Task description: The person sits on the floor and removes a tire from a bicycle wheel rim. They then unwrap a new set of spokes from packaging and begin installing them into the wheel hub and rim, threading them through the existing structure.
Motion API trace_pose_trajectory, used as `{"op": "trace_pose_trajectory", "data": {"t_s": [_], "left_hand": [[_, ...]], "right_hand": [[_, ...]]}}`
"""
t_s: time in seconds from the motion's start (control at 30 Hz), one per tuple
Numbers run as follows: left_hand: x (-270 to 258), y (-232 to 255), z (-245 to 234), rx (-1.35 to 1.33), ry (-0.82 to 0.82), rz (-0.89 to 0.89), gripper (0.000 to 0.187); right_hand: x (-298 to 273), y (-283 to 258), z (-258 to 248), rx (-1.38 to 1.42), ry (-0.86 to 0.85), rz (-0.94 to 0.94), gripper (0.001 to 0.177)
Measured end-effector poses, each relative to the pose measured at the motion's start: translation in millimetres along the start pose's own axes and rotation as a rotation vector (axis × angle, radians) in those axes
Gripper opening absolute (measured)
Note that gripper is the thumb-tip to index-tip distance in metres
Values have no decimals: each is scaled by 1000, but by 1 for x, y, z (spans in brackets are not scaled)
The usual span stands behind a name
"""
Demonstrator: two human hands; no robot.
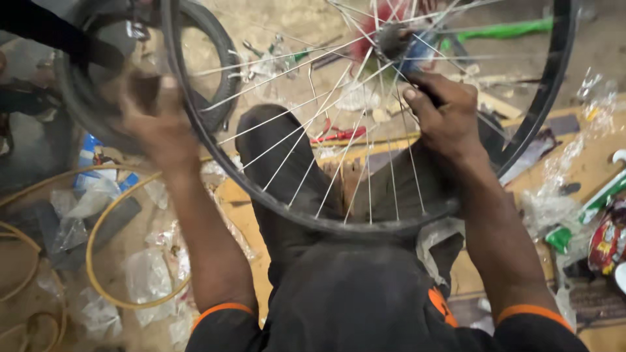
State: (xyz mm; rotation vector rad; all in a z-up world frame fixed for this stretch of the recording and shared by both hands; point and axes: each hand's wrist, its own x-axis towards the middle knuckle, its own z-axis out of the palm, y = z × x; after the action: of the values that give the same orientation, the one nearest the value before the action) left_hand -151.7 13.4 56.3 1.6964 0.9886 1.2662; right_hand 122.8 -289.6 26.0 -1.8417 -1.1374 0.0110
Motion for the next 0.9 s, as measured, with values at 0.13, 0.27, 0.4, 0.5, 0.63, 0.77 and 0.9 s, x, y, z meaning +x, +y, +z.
{"op": "trace_pose_trajectory", "data": {"t_s": [0.13, 0.27, 0.4, 0.5, 0.63, 0.77, 0.9], "left_hand": [[-52, 0, 57, 449, -90, 458, 45], [-104, 4, 125, 382, -447, 635, 27], [-137, -2, 153, 395, -543, 617, 20], [-136, -12, 154, 366, -602, 587, 17], [-143, -19, 154, 397, -600, 537, 12], [-154, -31, 155, 408, -643, 455, 19], [-155, -25, 154, 326, -698, 512, 20]], "right_hand": [[-14, 16, 21, -77, 9, -15, 19], [-31, 26, 26, -170, -33, -53, 20], [-38, 24, 10, -186, -112, -35, 25], [-52, 28, -12, -278, -37, -49, 24], [-125, 75, -60, -222, 521, 58, 11], [-225, 218, -97, -295, 722, 366, 9], [-333, 282, -56, -447, 444, 799, 13]]}}
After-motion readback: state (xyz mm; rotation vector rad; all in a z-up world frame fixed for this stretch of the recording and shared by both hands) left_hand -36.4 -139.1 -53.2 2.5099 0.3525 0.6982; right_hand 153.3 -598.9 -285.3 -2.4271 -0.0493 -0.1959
